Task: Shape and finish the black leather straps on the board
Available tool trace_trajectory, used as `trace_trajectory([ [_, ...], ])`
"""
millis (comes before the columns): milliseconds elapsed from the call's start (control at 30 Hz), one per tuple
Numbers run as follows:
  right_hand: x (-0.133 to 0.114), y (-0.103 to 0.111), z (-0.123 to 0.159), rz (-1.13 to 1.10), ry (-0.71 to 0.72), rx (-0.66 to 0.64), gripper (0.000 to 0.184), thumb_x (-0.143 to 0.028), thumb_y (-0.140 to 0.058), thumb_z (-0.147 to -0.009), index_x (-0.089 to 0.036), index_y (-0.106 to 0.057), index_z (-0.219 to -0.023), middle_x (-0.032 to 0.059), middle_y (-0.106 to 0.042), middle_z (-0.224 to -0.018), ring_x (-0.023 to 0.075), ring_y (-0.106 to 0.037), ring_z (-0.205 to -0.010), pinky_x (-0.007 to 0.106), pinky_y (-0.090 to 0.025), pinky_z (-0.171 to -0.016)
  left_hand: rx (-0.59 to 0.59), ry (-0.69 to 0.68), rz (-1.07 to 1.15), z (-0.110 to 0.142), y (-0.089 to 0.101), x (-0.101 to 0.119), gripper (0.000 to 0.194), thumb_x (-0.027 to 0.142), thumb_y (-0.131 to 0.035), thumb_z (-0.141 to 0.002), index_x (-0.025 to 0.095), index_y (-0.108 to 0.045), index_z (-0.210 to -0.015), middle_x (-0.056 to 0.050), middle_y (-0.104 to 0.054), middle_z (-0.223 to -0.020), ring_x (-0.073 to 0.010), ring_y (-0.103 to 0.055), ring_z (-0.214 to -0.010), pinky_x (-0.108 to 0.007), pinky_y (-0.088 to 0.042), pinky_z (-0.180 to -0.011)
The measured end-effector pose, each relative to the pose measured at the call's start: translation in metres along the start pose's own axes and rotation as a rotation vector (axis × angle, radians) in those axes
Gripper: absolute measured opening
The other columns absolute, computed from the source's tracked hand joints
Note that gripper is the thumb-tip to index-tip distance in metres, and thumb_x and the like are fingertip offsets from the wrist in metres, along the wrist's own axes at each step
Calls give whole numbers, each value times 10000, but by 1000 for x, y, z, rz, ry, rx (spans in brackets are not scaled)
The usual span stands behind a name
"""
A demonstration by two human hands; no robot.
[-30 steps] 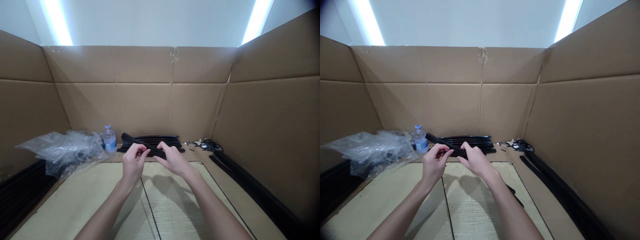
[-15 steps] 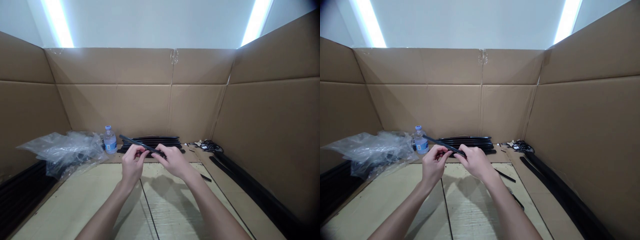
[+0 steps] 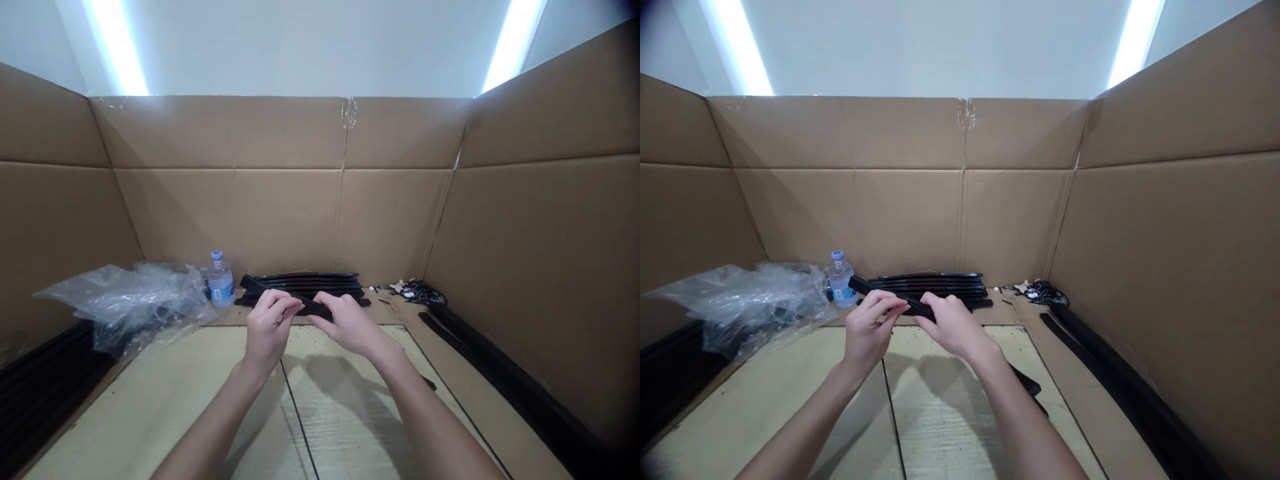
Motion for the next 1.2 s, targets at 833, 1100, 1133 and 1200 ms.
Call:
trace_trajectory([
  [833, 3, 4, -1, 59, 3, 28, 287, -423, -432, -902, -219, -629, -862, 4, -677, -781, 154, -563, -677, 250, -341, -617, -104, -44, -36, -4, -2, 2, 50, 139, -552, -828, 175, -586, -836, -36, -584, -778, -160, -527, -762, -283, -446, -673],
  [1100, 2, 1, -1, 68, -25, -8, 371, -542, -488, -834, -213, -640, -916, 37, -688, -796, 181, -595, -709, 246, -364, -603, -106, 4, -32, -2, -3, 2, 36, 165, -558, -827, 177, -553, -793, -19, -564, -738, -150, -522, -713, -264, -431, -623],
  [1133, 3, 0, 0, 72, -34, -12, 387, -555, -487, -828, -213, -641, -922, 44, -689, -794, 187, -598, -709, 248, -363, -598, -111, 6, -32, -2, -4, 2, 34, 170, -558, -827, 177, -555, -794, -19, -565, -740, -150, -521, -713, -264, -431, -622],
  [1200, 4, -1, 0, 83, -51, -19, 409, -574, -485, -819, -214, -639, -938, 56, -689, -793, 199, -605, -714, 251, -359, -591, -121, 15, -29, -1, -4, 2, 35, 176, -558, -828, 177, -559, -793, -19, -566, -738, -149, -519, -712, -264, -428, -619],
])
Point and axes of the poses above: each hand's wrist, its own z-axis away from the middle knuckle, its own y-axis out of the back of the hand, x = y × z, the point moved 6 cm from there along -z, towards the middle knuckle
